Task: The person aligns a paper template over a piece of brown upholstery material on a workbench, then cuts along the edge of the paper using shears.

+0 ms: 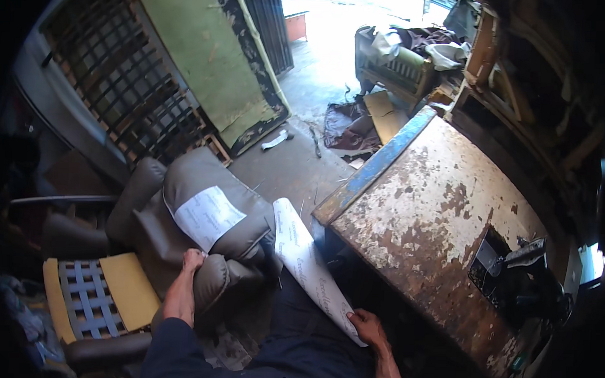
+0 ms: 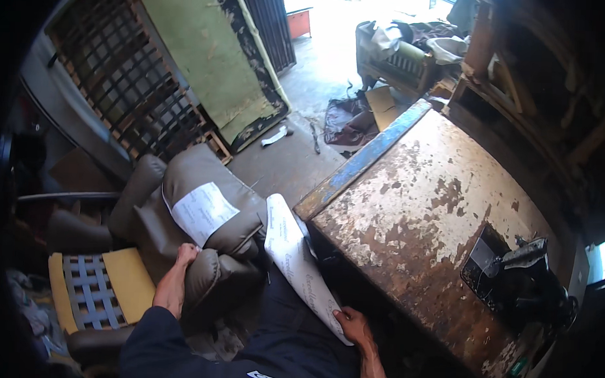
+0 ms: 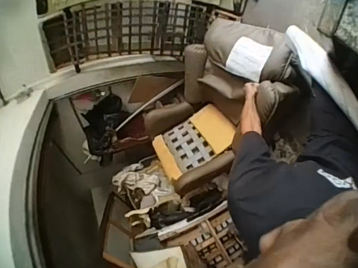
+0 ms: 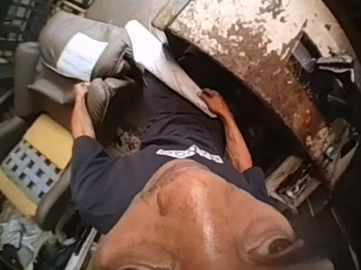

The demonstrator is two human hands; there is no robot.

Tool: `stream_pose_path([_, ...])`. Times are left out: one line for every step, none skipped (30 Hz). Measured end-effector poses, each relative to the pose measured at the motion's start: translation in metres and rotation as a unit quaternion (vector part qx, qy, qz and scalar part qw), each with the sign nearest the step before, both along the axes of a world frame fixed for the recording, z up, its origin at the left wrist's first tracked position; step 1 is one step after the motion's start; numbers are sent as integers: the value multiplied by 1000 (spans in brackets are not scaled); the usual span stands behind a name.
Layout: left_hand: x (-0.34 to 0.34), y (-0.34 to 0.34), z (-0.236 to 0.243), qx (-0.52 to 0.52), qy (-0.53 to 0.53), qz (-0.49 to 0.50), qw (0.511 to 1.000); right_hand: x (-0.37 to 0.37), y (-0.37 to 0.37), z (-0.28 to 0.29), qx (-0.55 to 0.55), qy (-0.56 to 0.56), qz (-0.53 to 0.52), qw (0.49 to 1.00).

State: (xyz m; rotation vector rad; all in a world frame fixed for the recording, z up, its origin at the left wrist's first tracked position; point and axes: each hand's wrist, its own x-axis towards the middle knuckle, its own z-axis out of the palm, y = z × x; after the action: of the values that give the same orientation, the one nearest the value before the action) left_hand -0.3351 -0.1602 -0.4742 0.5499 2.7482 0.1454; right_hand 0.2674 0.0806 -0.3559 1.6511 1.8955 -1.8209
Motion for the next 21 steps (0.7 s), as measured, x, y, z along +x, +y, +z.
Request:
stream_pose_path([16, 12, 14, 10, 21, 37, 999, 9, 0, 18, -1, -28, 34, 999])
stream_pose_path([37, 31, 42, 34, 55, 30, 997, 23, -3, 30, -5, -48, 30, 998])
stream_pose_path([41, 35, 60, 73, 112, 22, 991, 36, -8, 37, -12, -59, 34, 998])
stream_pose_path([39, 24, 77, 136, 159, 10, 978, 49, -13, 38, 1, -48, 61, 997])
stream_pose_path([37, 14, 91, 193, 196, -7, 961, 66, -19, 39, 9, -44, 85, 995])
stream_pose_path([45, 20, 114, 223, 216, -11, 951, 80, -22, 46, -4, -60, 113, 992])
stream_pose_path([62, 46, 138, 249, 221, -17, 943, 96, -24, 55, -24, -87, 138, 986])
stream_pose_path([92, 63, 179, 264, 237, -20, 935, 108, -26, 54, -42, -101, 152, 982])
stream_pose_path([116, 86, 218, 287, 258, -20, 922, 116, -28, 53, -51, -102, 146, 983])
stream_pose_path([122, 101, 242, 350, 216, -50, 910, 121, -28, 51, -44, -93, 140, 985])
stream_pose_path([130, 113, 262, 411, 171, -81, 892, 127, -29, 49, -38, -85, 133, 987])
stream_pose_path([146, 132, 282, 455, 131, -94, 876, 128, -28, 48, -34, -84, 145, 985])
stream_pose_path([166, 157, 301, 503, 89, -110, 853, 126, -25, 49, -26, -87, 155, 984])
stream_pose_path([188, 181, 318, 542, 41, -129, 829, 124, -23, 48, -18, -91, 163, 982])
stream_pose_path([212, 209, 333, 580, -11, -153, 800, 125, -21, 47, -9, -93, 162, 982])
stream_pose_path([234, 237, 347, 591, -41, -170, 788, 124, -20, 46, -9, -94, 164, 982])
stream_pose_path([256, 267, 358, 601, -74, -189, 773, 125, -21, 45, -8, -95, 164, 982])
stream_pose_path([277, 297, 368, 620, -101, -216, 748, 127, -22, 45, -2, -93, 153, 984])
stream_pose_path([296, 316, 383, 635, -117, -240, 725, 123, -25, 47, 6, -86, 158, 984])
stream_pose_path([323, 341, 393, 664, -165, -260, 681, 124, -30, 49, -2, -96, 145, 985])
stream_pose_path([354, 363, 400, 672, -219, -276, 652, 126, -34, 53, -11, -109, 125, 986])
